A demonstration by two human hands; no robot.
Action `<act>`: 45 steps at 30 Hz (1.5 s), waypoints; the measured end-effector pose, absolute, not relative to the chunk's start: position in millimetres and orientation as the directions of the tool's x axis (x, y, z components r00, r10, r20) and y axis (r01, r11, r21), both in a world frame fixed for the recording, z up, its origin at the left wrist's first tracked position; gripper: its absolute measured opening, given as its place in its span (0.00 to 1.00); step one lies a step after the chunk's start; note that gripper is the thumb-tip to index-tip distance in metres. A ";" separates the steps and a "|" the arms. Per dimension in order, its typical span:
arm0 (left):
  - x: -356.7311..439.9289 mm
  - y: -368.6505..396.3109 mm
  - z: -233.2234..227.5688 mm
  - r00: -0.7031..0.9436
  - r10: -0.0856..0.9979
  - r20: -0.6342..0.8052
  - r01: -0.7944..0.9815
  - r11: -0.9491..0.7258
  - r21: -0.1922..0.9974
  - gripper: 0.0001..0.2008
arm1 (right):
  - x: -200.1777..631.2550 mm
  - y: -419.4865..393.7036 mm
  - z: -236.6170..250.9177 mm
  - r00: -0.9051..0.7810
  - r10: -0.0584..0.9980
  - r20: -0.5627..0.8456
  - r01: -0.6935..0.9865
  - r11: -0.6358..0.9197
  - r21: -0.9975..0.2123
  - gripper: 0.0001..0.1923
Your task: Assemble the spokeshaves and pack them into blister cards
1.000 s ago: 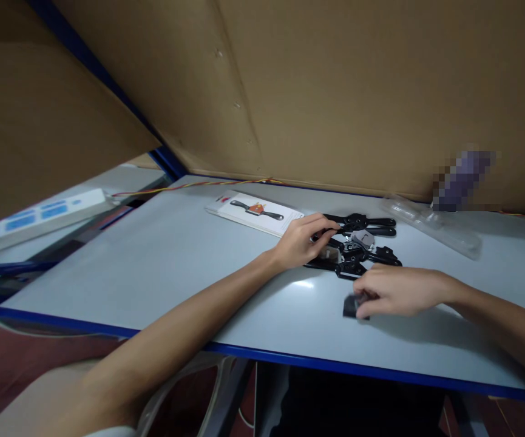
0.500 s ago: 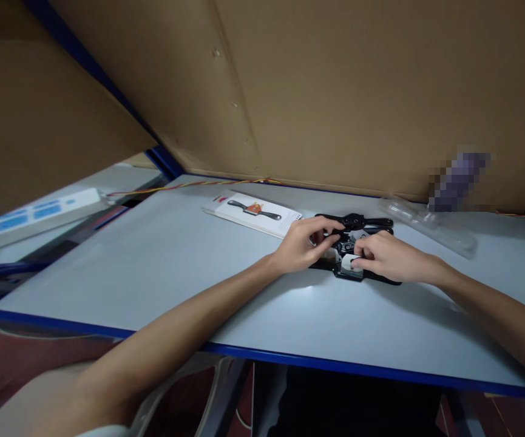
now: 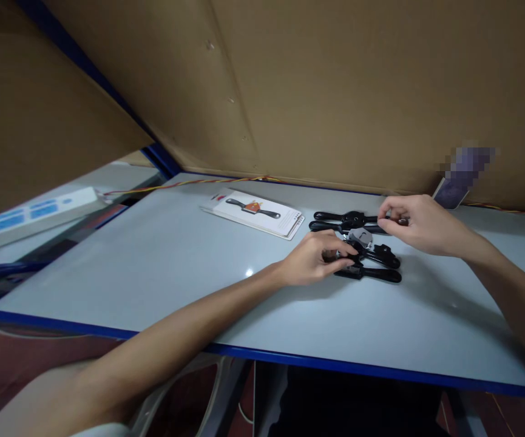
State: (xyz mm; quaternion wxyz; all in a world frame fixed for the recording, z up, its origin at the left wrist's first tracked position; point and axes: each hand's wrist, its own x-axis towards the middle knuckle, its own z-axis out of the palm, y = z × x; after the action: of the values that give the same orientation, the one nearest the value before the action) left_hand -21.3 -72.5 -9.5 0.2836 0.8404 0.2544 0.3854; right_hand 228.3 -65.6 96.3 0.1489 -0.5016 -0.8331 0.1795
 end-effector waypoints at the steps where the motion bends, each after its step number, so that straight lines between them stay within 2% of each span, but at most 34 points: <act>1: -21.1 -72.7 -10.2 0.573 0.641 0.510 0.212 -0.717 0.664 0.08 | 227.0 -67.0 96.2 -0.451 0.891 0.061 0.781 0.426 -0.457 0.07; 7: -24.6 -69.3 -9.5 0.484 0.737 0.471 0.276 -0.639 0.718 0.10 | 219.6 -70.1 80.8 -0.581 0.805 -0.121 0.769 0.495 -0.404 0.10; 10: -24.1 -68.4 -11.0 0.561 0.731 0.390 0.316 -0.624 0.715 0.11 | 221.6 -66.5 76.5 -0.631 0.771 -0.087 0.740 0.564 -0.365 0.11; 13: -24.6 -66.7 -13.0 0.662 0.650 0.373 0.402 -0.728 0.554 0.13 | 223.9 -62.2 74.9 -0.657 0.753 -0.023 0.705 0.603 -0.372 0.13; 17: -32.1 -61.8 -10.7 0.708 0.572 0.414 0.479 -0.820 0.314 0.21 | 222.9 -62.7 73.7 -0.686 0.727 -0.034 0.671 0.615 -0.414 0.15; 21: -39.1 -59.5 -6.5 0.808 0.499 0.313 0.467 -0.866 0.176 0.26 | 217.6 -70.7 72.0 -0.701 0.713 -0.019 0.651 0.629 -0.426 0.16; 24: -39.2 -61.0 -5.9 0.826 0.513 0.232 0.497 -0.858 0.128 0.26 | 212.8 -76.4 67.9 -0.750 0.662 -0.001 0.603 0.682 -0.413 0.14; 28: -36.7 -63.9 -4.6 0.818 0.550 0.169 0.532 -0.835 0.144 0.23 | 210.0 -78.4 60.9 -0.790 0.612 0.047 0.530 0.719 -0.451 0.13; 36: -34.3 -66.8 1.3 0.789 0.603 0.115 0.564 -0.786 0.251 0.23 | 207.9 -77.2 55.8 -0.778 0.624 -0.073 0.555 0.628 -0.545 0.15; 38: -33.7 -67.4 2.4 0.785 0.610 0.106 0.566 -0.776 0.277 0.22 | 206.1 -77.4 53.9 -0.782 0.616 -0.097 0.563 0.631 -0.534 0.13; 42: -33.3 -67.7 3.9 0.783 0.614 0.099 0.565 -0.769 0.300 0.21 | 204.3 -75.9 47.2 -0.816 0.578 -0.018 0.518 0.717 -0.466 0.06; 45: -33.8 -66.9 3.9 0.782 0.616 0.096 0.562 -0.763 0.320 0.21 | 204.8 -74.0 41.7 -0.840 0.540 0.045 0.464 0.759 -0.457 0.08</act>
State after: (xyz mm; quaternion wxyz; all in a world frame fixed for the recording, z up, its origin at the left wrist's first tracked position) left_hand -33.8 -66.9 3.9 0.1385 0.9337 0.3153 0.0982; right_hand 204.8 -74.0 41.7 0.0873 -0.2688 -0.9337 0.2197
